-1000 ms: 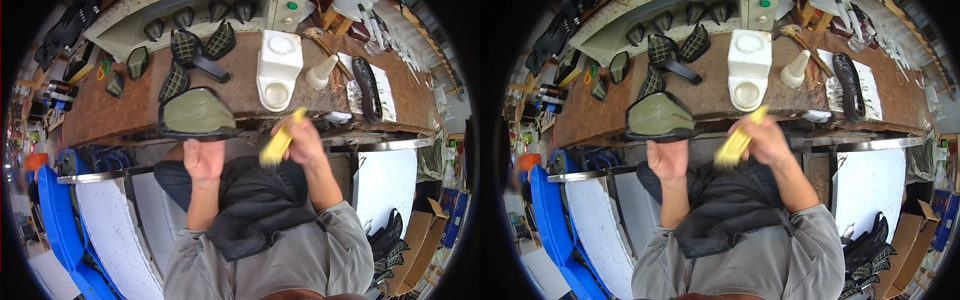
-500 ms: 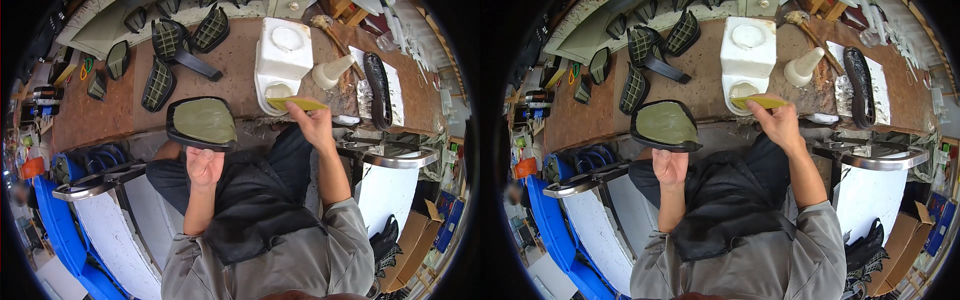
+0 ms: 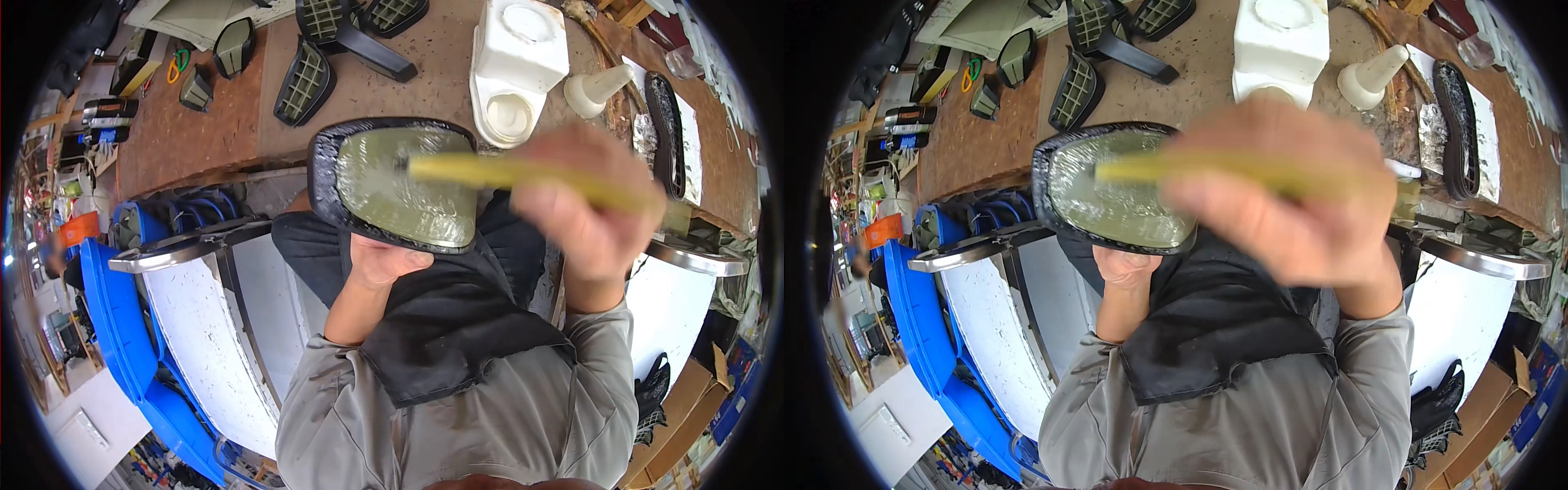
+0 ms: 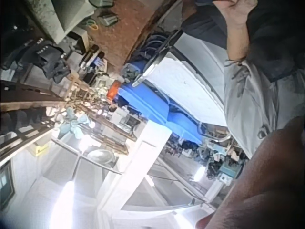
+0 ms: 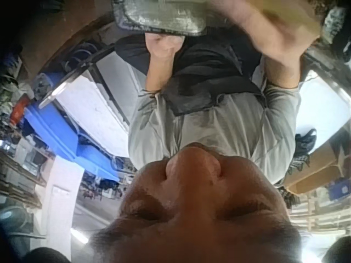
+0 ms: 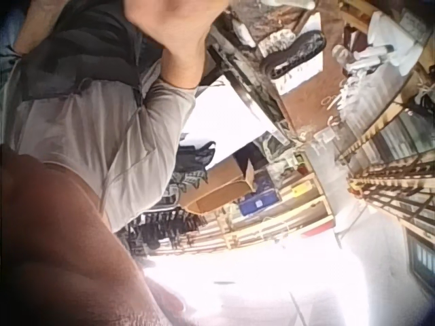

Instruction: The recorder applies adhesive to the bottom of various shoe soles and heels using a glue brush and a specialized glue dispenser on a workbench.

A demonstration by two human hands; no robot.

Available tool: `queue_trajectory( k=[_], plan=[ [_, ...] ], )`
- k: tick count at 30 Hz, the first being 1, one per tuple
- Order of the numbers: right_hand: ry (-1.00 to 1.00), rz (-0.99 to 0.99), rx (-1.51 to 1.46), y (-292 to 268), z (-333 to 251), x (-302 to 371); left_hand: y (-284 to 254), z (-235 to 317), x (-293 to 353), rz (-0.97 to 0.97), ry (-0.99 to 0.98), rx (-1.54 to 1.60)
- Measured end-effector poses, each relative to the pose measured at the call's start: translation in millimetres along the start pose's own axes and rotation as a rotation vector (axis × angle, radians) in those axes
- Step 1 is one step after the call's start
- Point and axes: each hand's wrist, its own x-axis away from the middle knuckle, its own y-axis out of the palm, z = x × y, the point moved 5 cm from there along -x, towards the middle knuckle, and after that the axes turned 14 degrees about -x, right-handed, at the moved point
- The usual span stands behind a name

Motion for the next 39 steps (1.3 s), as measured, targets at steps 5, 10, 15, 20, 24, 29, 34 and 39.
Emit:
queue_trajectory(
  k=[5,10,15,20,24,29,34,39],
  plan=[
    [-0.113,0.126,-0.133,0.6,-29.9,25.3,5.8,5.8,9.6,0.093,-0.036,0.278],
    [-0.247,-0.036,-0.299,5.3,-47.4,42.3,18.9,9.7,15.0,0.143,-0.082,0.345],
    [-0.294,-0.015,-0.254,11.3,-53.6,51.9,37.2,17.2,7.6,0.009,-0.046,0.539],
    [-0.189,-0.012,-0.185,11.0,-55.3,57.3,49.2,25.8,8.7,-0.023,-0.126,0.636],
    [-0.219,-0.009,-0.337,-3.5,-65.6,50.0,53.1,31.6,9.7,-0.002,-0.171,0.649],
    [-0.147,-0.085,-0.089,-5.9,-59.2,28.2,57.2,33.1,13.7,0.059,-0.239,0.77],
    [-0.286,-0.226,-0.121,-2.2,-62.2,23.4,56.3,35.7,17.8,0.14,-0.278,0.844],
    [-0.376,-0.278,-0.059,-0.7,-69.5,33.1,63.6,41.7,11.3,0.02,-0.229,0.77]
  ],
)
